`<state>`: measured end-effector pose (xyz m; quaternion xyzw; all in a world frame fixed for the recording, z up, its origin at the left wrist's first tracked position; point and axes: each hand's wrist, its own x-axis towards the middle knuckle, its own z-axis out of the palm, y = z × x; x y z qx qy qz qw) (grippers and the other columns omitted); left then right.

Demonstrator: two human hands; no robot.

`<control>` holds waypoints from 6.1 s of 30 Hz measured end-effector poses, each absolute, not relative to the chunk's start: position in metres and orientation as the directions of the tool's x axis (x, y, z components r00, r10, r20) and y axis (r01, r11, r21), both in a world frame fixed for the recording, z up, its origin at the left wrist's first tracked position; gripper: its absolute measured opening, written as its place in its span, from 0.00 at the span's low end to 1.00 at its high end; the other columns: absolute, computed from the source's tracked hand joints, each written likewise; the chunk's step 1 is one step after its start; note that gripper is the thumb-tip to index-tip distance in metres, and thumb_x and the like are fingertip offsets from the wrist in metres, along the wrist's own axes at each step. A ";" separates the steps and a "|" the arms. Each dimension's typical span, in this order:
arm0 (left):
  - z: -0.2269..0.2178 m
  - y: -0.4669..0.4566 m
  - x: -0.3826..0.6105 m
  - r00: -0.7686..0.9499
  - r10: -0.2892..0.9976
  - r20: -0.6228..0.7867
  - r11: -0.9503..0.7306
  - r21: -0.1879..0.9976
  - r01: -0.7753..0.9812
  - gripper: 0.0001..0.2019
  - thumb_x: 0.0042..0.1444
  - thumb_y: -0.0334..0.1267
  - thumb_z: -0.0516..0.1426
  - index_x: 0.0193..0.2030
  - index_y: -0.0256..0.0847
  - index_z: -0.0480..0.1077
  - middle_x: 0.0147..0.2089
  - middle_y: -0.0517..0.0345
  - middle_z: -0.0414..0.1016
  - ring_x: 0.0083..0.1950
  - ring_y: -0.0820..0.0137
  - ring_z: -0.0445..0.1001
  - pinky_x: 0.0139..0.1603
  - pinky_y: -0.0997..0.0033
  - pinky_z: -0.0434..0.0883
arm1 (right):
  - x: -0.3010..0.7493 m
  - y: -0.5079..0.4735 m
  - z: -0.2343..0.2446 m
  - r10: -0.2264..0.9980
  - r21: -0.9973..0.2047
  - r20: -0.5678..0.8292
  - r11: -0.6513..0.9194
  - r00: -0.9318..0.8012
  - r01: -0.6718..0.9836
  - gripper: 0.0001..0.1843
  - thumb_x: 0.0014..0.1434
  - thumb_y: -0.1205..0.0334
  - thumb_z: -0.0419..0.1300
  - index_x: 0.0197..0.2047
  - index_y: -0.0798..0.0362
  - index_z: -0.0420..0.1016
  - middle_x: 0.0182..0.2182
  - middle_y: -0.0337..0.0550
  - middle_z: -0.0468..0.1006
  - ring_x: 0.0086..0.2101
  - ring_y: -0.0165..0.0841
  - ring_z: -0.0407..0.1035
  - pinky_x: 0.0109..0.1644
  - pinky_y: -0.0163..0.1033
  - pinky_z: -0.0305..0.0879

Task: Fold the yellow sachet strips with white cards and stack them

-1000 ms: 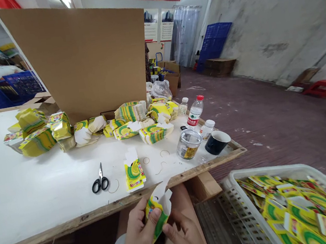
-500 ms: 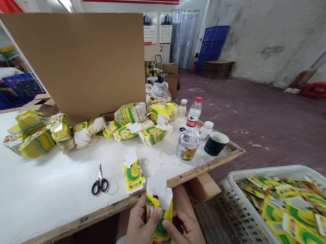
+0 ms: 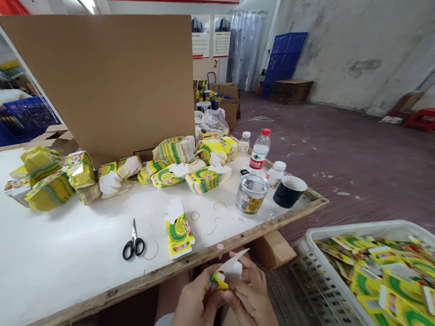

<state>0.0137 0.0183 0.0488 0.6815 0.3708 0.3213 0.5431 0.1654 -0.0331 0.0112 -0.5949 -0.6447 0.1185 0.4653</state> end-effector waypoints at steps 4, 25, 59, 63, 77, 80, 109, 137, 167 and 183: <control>0.053 0.016 0.012 0.587 0.810 0.014 -0.137 0.977 0.166 0.24 0.63 0.37 0.56 0.66 0.45 0.66 0.54 0.47 0.79 0.51 0.57 0.75 0.57 0.67 0.68 | 0.165 -0.033 0.010 0.883 -0.772 0.447 0.299 0.144 0.560 0.16 0.69 0.53 0.52 0.41 0.46 0.80 0.59 0.49 0.66 0.57 0.46 0.64 0.58 0.50 0.66; 0.032 0.014 0.020 0.416 0.907 0.060 -0.052 0.998 -0.031 0.16 0.64 0.46 0.54 0.45 0.37 0.78 0.41 0.49 0.84 0.40 0.61 0.79 0.42 0.69 0.74 | 0.156 -0.033 0.006 0.900 -0.923 0.268 0.138 0.343 0.359 0.14 0.62 0.49 0.61 0.33 0.49 0.82 0.28 0.44 0.81 0.35 0.41 0.77 0.36 0.36 0.72; 0.039 0.015 -0.004 0.774 0.632 -0.035 0.318 0.923 -0.218 0.24 0.56 0.37 0.65 0.56 0.47 0.62 0.42 0.55 0.78 0.43 0.66 0.77 0.42 0.69 0.69 | 0.187 -0.038 0.034 0.973 -0.988 0.151 0.141 0.177 0.066 0.14 0.65 0.49 0.58 0.37 0.51 0.76 0.26 0.39 0.74 0.25 0.32 0.68 0.28 0.32 0.66; 0.037 0.014 -0.001 0.769 0.638 -0.046 0.331 0.918 -0.219 0.25 0.56 0.37 0.66 0.56 0.47 0.61 0.41 0.57 0.77 0.41 0.68 0.76 0.41 0.70 0.68 | 0.185 -0.035 0.037 0.955 -0.973 0.205 0.175 0.215 0.149 0.15 0.64 0.52 0.58 0.30 0.52 0.74 0.25 0.38 0.72 0.27 0.32 0.68 0.31 0.32 0.66; 0.037 0.018 0.004 0.625 0.780 -0.025 0.139 0.981 -0.134 0.27 0.61 0.42 0.61 0.66 0.46 0.60 0.51 0.48 0.79 0.48 0.62 0.77 0.53 0.63 0.71 | 0.187 -0.034 0.039 0.969 -0.958 0.162 0.108 0.187 0.267 0.20 0.61 0.52 0.62 0.54 0.50 0.79 0.35 0.45 0.81 0.27 0.34 0.72 0.28 0.34 0.69; 0.040 0.018 0.005 0.664 0.747 -0.020 0.154 0.977 -0.144 0.26 0.63 0.41 0.58 0.67 0.48 0.59 0.57 0.45 0.76 0.54 0.60 0.75 0.58 0.58 0.68 | 0.181 -0.031 0.033 0.969 -0.974 0.099 0.048 0.227 0.220 0.20 0.60 0.55 0.62 0.54 0.53 0.75 0.32 0.44 0.82 0.28 0.34 0.74 0.30 0.33 0.71; 0.038 0.026 0.029 0.555 0.829 0.074 -0.080 0.997 -0.013 0.22 0.63 0.40 0.57 0.63 0.44 0.66 0.56 0.45 0.78 0.55 0.58 0.77 0.57 0.60 0.73 | 0.209 -0.046 0.030 0.684 -0.982 0.141 0.188 0.716 0.014 0.11 0.54 0.53 0.69 0.38 0.49 0.80 0.32 0.42 0.82 0.29 0.36 0.74 0.34 0.40 0.72; -0.001 0.017 -0.014 0.502 0.508 0.700 -0.849 0.506 0.153 0.21 0.62 0.21 0.54 0.59 0.42 0.72 0.54 0.48 0.82 0.62 0.62 0.74 0.61 0.63 0.74 | 0.159 -0.027 0.003 0.840 -0.858 -0.349 -0.109 0.415 -0.501 0.27 0.40 0.42 0.75 0.38 0.54 0.85 0.30 0.45 0.84 0.25 0.31 0.69 0.25 0.33 0.64; 0.020 0.017 0.029 0.424 0.881 -0.208 0.383 0.841 -0.383 0.18 0.51 0.52 0.67 0.38 0.38 0.80 0.34 0.49 0.84 0.37 0.61 0.81 0.42 0.66 0.76 | 0.151 -0.042 -0.008 0.942 -0.969 -0.141 -0.068 0.305 -0.239 0.19 0.53 0.46 0.68 0.35 0.55 0.79 0.30 0.46 0.81 0.31 0.38 0.74 0.35 0.38 0.71; 0.034 0.021 0.001 0.592 0.805 -0.042 0.184 0.966 -0.181 0.22 0.58 0.41 0.63 0.58 0.45 0.65 0.45 0.51 0.80 0.45 0.63 0.78 0.46 0.67 0.72 | 0.159 -0.041 0.017 0.948 -0.974 0.028 0.097 0.317 -0.206 0.24 0.58 0.49 0.65 0.55 0.49 0.72 0.44 0.49 0.80 0.41 0.40 0.75 0.41 0.38 0.73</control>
